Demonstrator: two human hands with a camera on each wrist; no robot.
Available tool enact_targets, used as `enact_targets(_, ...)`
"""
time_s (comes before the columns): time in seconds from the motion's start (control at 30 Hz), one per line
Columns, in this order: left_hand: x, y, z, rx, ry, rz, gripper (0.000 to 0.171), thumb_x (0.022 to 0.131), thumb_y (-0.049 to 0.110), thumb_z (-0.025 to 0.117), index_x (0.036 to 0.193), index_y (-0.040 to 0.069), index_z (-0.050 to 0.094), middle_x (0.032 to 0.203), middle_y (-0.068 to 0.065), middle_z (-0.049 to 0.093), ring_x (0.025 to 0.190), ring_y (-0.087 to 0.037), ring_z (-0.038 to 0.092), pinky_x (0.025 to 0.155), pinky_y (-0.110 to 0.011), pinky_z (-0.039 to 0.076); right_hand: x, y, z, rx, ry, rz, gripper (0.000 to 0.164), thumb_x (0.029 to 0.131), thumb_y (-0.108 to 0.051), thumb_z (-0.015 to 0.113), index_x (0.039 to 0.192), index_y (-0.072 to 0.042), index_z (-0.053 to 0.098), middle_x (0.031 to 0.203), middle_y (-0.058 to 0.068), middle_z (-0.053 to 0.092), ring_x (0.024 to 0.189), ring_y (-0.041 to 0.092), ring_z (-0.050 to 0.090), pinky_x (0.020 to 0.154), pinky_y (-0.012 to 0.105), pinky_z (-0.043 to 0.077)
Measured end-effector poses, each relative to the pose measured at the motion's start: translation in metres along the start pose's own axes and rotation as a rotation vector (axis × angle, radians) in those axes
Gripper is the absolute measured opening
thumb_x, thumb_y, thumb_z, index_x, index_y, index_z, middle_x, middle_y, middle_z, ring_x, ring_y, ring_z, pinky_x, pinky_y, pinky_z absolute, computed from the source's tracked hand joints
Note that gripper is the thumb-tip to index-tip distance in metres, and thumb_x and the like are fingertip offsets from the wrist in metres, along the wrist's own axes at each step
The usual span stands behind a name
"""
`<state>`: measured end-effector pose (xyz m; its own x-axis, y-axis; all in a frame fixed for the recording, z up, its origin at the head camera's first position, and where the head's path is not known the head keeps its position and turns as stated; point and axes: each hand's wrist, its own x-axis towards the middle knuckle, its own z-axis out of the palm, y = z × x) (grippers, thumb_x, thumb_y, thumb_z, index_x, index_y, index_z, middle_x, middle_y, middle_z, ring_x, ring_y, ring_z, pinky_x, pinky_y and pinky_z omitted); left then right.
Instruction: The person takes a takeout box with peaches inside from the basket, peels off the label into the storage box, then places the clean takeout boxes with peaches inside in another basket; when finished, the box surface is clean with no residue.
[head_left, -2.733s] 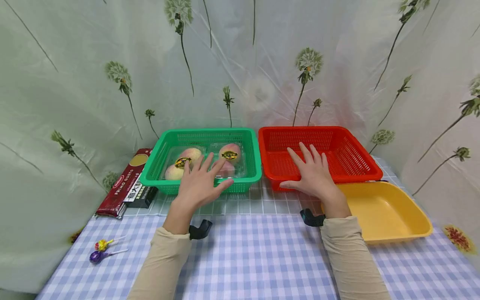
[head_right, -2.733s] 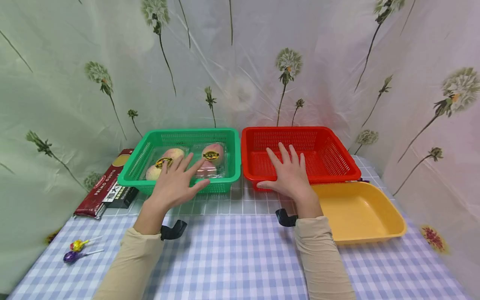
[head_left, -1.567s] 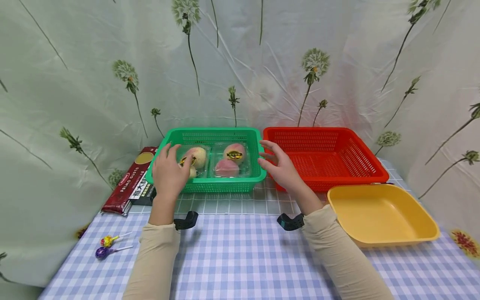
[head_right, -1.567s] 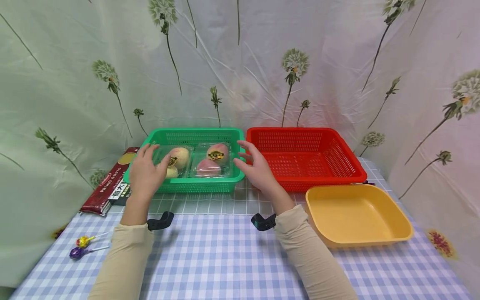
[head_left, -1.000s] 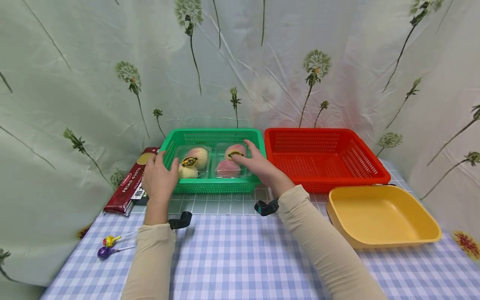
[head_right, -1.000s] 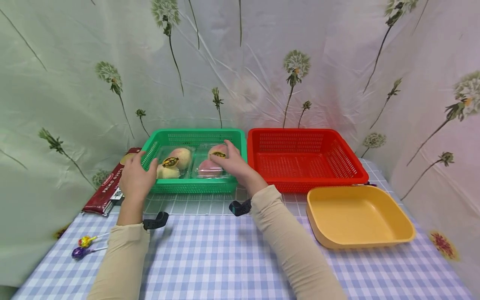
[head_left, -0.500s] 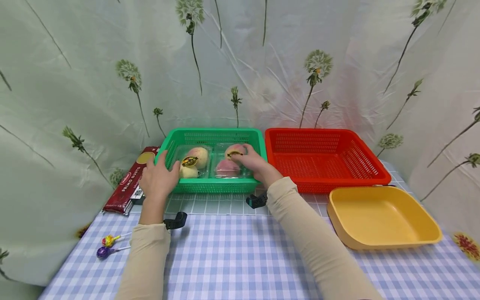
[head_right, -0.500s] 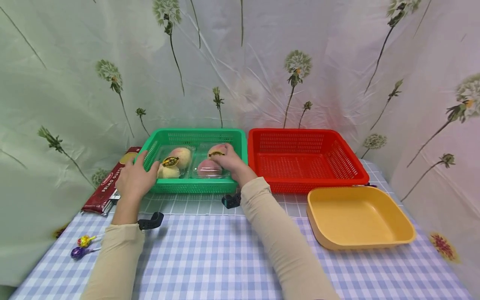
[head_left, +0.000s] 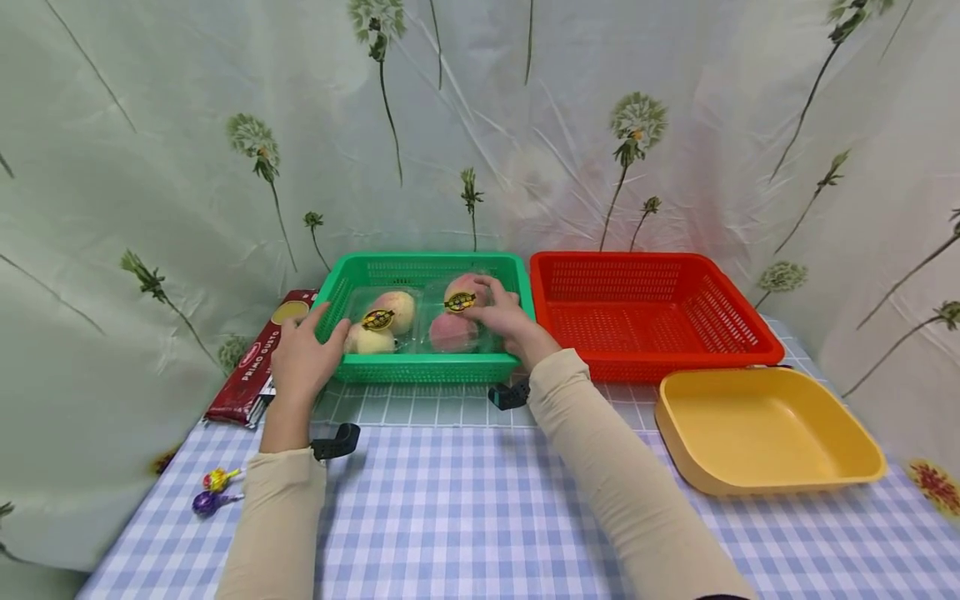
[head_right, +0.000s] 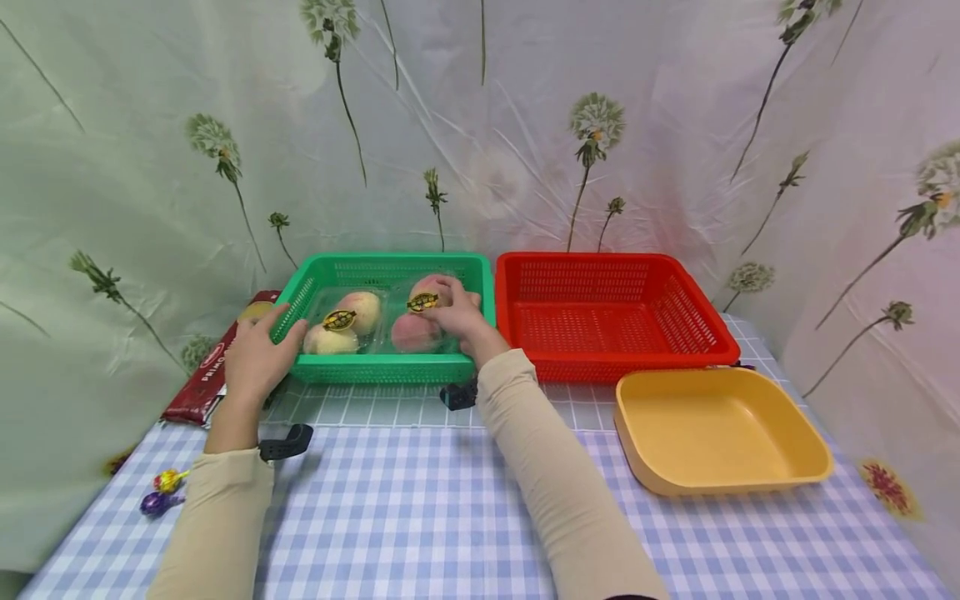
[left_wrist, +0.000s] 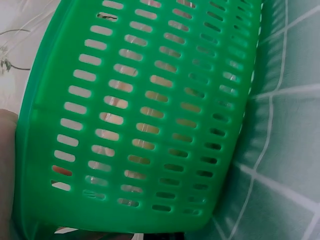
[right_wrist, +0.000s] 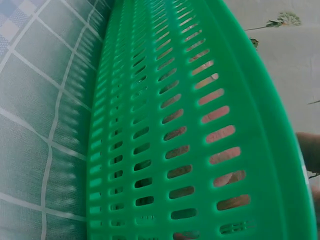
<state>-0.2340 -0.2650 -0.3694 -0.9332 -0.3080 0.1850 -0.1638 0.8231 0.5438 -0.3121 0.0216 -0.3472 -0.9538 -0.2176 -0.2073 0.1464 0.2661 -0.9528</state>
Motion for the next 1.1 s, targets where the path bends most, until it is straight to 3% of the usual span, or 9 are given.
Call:
enact_targets(0.13,0.000,0.000,0.002,-0.051,0.011,-0.014,0.064,0.101,0.056,0.042,0.155,0.021,0.038,0.154,-0.028,0.030,0.126,-0.055,0.045,0.102,-0.069,0.037,0.000,0.000,-0.002,0.026,-0.044,0.016,0.065,0.096,-0.017,0.066,0.150,-0.040,0.038,0.162,0.005,0.004,0.141,0.036,0.026,0.102,0.061,0.041)
enact_targets(0.33,-0.003,-0.001,0.002,-0.086,0.006,-0.042,0.062,0.102,0.054,0.041,0.153,0.018,0.042,0.159,-0.025,0.027,0.132,-0.054,0.040,0.108,-0.070,0.030,-0.001,0.001,0.001,0.074,-0.041,0.013,0.057,0.097,-0.009,0.060,0.146,-0.035,0.048,0.161,0.000,0.004,0.112,0.029,0.044,0.079,0.043,0.048)
enact_targets(0.53,-0.003,-0.001,0.004,-0.102,0.025,-0.044,0.059,0.103,0.051,0.041,0.149,0.015,0.048,0.157,-0.025,0.031,0.132,-0.053,0.042,0.106,-0.069,0.032,-0.001,0.002,0.003,0.126,0.013,0.001,0.059,0.091,-0.002,0.052,0.144,-0.027,0.054,0.155,0.003,0.031,0.081,0.021,0.042,0.072,0.038,0.043)
enact_targets(0.67,-0.003,0.000,0.006,-0.109,0.033,-0.048,0.058,0.103,0.048,0.042,0.148,0.013,0.049,0.156,-0.025,0.032,0.133,-0.052,0.042,0.106,-0.068,0.033,-0.005,-0.004,0.004,0.121,0.058,0.028,0.052,0.096,-0.007,0.048,0.142,-0.028,0.056,0.145,0.004,0.050,0.095,0.019,0.049,0.080,0.043,0.044)
enact_targets(0.77,-0.003,0.002,0.006,-0.114,0.036,-0.049,0.057,0.103,0.048,0.042,0.148,0.013,0.049,0.156,-0.025,0.032,0.133,-0.051,0.042,0.106,-0.068,0.033,-0.010,-0.012,0.003,0.115,0.089,0.043,0.045,0.099,-0.012,0.046,0.142,-0.024,0.057,0.141,0.005,0.055,0.118,0.023,0.051,0.088,0.048,0.044)
enact_targets(0.87,-0.002,0.002,0.006,-0.117,0.044,-0.043,0.057,0.103,0.048,0.042,0.147,0.012,0.050,0.156,-0.025,0.033,0.133,-0.051,0.042,0.106,-0.068,0.034,-0.015,-0.020,0.001,0.110,0.097,0.039,0.044,0.101,-0.012,0.044,0.143,-0.018,0.056,0.140,0.008,0.056,0.123,0.027,0.050,0.088,0.048,0.040)
enact_targets(0.93,-0.001,0.002,0.005,-0.117,0.050,-0.040,0.057,0.103,0.047,0.042,0.147,0.012,0.050,0.155,-0.025,0.033,0.133,-0.050,0.043,0.106,-0.067,0.034,-0.019,-0.025,-0.001,0.092,0.101,0.035,0.042,0.103,-0.014,0.043,0.143,-0.016,0.056,0.140,0.008,0.056,0.115,0.022,0.051,0.083,0.044,0.039)
enact_targets(1.0,-0.001,0.002,0.004,-0.114,0.050,-0.038,0.057,0.103,0.047,0.042,0.147,0.012,0.050,0.155,-0.025,0.033,0.133,-0.051,0.043,0.105,-0.067,0.034,-0.023,-0.029,-0.004,0.066,0.119,0.024,0.041,0.104,-0.014,0.041,0.142,-0.016,0.057,0.141,0.007,0.056,0.089,0.017,0.051,0.073,0.036,0.038)
enact_targets(1.1,-0.001,0.002,0.003,-0.114,0.048,-0.037,0.057,0.103,0.047,0.041,0.147,0.012,0.050,0.155,-0.026,0.033,0.132,-0.051,0.044,0.105,-0.067,0.035,-0.029,-0.035,-0.010,0.042,0.158,-0.007,0.040,0.105,-0.014,0.039,0.139,-0.018,0.059,0.143,0.005,0.054,0.057,0.010,0.034,0.054,0.026,0.032)
